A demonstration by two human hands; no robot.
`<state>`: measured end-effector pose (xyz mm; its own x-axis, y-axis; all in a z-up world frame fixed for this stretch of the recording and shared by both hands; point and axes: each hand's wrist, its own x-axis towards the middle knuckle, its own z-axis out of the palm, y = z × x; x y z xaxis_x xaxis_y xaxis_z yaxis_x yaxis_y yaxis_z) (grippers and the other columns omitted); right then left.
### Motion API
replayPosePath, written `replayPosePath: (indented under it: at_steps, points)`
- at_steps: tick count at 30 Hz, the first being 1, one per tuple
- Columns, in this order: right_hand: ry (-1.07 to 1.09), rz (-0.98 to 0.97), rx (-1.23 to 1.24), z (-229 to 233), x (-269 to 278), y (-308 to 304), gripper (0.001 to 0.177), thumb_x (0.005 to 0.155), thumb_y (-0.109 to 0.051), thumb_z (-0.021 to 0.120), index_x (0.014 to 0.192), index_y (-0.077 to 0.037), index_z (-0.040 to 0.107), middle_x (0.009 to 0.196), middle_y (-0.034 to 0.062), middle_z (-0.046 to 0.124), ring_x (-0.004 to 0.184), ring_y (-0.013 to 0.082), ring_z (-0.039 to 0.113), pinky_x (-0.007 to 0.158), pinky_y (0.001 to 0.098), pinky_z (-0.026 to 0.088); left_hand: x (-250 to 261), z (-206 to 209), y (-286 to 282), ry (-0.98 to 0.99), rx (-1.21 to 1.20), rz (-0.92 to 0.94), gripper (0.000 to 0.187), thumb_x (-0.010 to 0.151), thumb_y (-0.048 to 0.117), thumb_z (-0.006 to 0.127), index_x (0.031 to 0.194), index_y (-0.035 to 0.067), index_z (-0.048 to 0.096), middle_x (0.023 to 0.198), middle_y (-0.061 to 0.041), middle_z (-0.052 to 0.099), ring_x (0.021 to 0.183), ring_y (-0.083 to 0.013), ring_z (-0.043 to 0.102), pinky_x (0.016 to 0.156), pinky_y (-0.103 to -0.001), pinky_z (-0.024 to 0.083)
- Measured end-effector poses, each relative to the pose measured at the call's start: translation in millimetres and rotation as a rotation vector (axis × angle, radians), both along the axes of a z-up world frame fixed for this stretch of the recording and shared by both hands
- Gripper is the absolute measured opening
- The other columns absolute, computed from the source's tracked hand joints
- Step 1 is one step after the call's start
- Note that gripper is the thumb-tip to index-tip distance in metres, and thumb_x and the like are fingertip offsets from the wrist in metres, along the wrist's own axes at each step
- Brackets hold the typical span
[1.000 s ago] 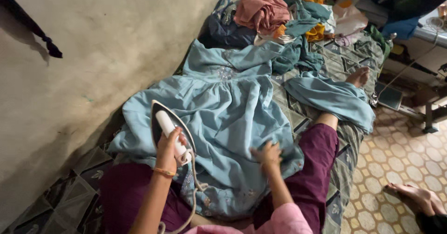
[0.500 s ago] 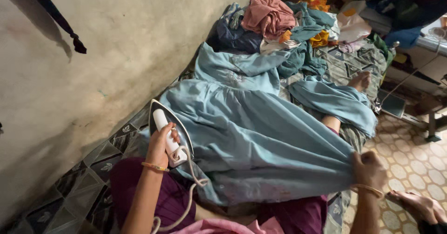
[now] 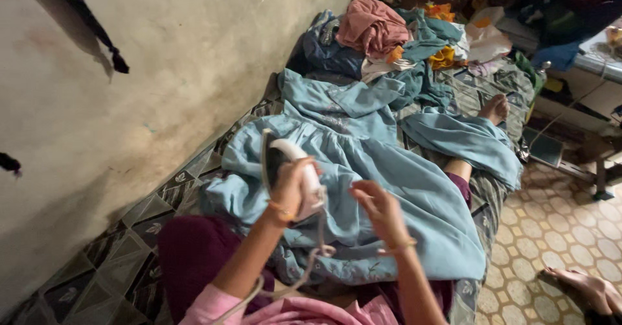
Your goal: The person irons a light blue dress laid out on the floor. They use an electric iron to smooth the fabric, frequently adjusting and repositioning the dress to reach different sections.
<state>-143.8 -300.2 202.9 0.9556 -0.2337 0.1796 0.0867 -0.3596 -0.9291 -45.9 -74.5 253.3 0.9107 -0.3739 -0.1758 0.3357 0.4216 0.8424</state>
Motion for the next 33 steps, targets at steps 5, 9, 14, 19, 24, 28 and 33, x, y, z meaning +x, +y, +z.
replayPosePath:
  at_steps: [5, 9, 14, 19, 24, 28, 33]
  points:
    - [-0.197, -0.123, -0.200, 25, 36, 43, 0.040, 0.096, -0.023, 0.069, 0.129, -0.001, 0.059, 0.105, 0.0124, 0.067, 0.086, 0.0176, 0.066, 0.076, 0.0334, 0.055, 13, -30, -94, -0.109, -0.072, -0.004, 0.030, 0.103, 0.034, 0.068, 0.087, 0.009, 0.065, 0.075, 0.002, 0.058, 0.060, -0.0101, 0.055, 0.052, -0.028, 0.044]
    - [-0.107, -0.353, -0.070, -15, 35, -1, 0.043, 0.093, -0.026, 0.072, 0.125, 0.000, 0.060, 0.093, 0.0106, 0.066, 0.077, 0.0168, 0.060, 0.068, 0.0346, 0.052, 10, -64, -108, -0.089, -0.217, -0.368, 0.031, 0.102, 0.040, 0.064, 0.115, 0.012, 0.065, 0.102, 0.002, 0.067, 0.091, -0.0074, 0.066, 0.081, -0.024, 0.054]
    - [-0.058, -0.513, -0.167, -32, 12, -58, 0.038, 0.095, -0.027, 0.076, 0.115, 0.003, 0.064, 0.089, 0.0109, 0.067, 0.076, 0.0176, 0.060, 0.068, 0.0324, 0.050, 28, -85, -39, -0.574, 0.432, -0.580, 0.058, 0.101, 0.049, 0.063, 0.135, 0.004, 0.073, 0.126, -0.016, 0.079, 0.115, -0.0167, 0.076, 0.100, -0.031, 0.060]
    - [-0.050, -0.542, 0.035, 1, 7, -64, 0.036, 0.096, -0.026, 0.074, 0.113, 0.003, 0.061, 0.080, 0.0069, 0.065, 0.064, 0.0118, 0.058, 0.056, 0.0274, 0.045, 36, -170, -1, -1.431, 1.260, -0.583, 0.097, 0.055, 0.038, 0.094, 0.142, 0.012, 0.061, 0.137, -0.024, 0.059, 0.125, -0.0466, 0.055, 0.097, -0.064, 0.046]
    - [-0.124, -0.493, 0.070, 34, 6, -57, 0.031, 0.096, -0.024, 0.075, 0.109, 0.002, 0.062, 0.080, 0.0036, 0.065, 0.064, 0.0074, 0.059, 0.055, 0.0238, 0.046, 32, -274, 27, -1.072, 1.269, -1.000, 0.039, 0.079, 0.020, 0.076, 0.118, 0.019, 0.075, 0.115, -0.012, 0.075, 0.109, -0.0338, 0.070, 0.092, -0.045, 0.054]
    - [-0.095, -0.493, -0.073, 44, 10, -53, 0.031, 0.092, -0.023, 0.078, 0.107, 0.001, 0.065, 0.081, 0.0108, 0.068, 0.064, 0.0142, 0.062, 0.057, 0.0295, 0.048, -7, -276, 53, -0.968, 1.346, -1.362, 0.035, 0.078, 0.025, 0.082, 0.111, 0.014, 0.076, 0.110, -0.013, 0.074, 0.104, -0.0311, 0.070, 0.084, -0.044, 0.057]
    - [-0.044, -0.406, -0.391, 43, 30, -26, 0.037, 0.082, -0.026, 0.079, 0.110, -0.003, 0.069, 0.092, 0.0206, 0.074, 0.084, 0.0335, 0.075, 0.072, 0.0407, 0.056, -29, -238, 71, -0.646, 1.146, -1.412, 0.045, 0.082, 0.044, 0.078, 0.117, 0.016, 0.073, 0.112, -0.010, 0.077, 0.100, -0.0245, 0.073, 0.084, -0.040, 0.056]
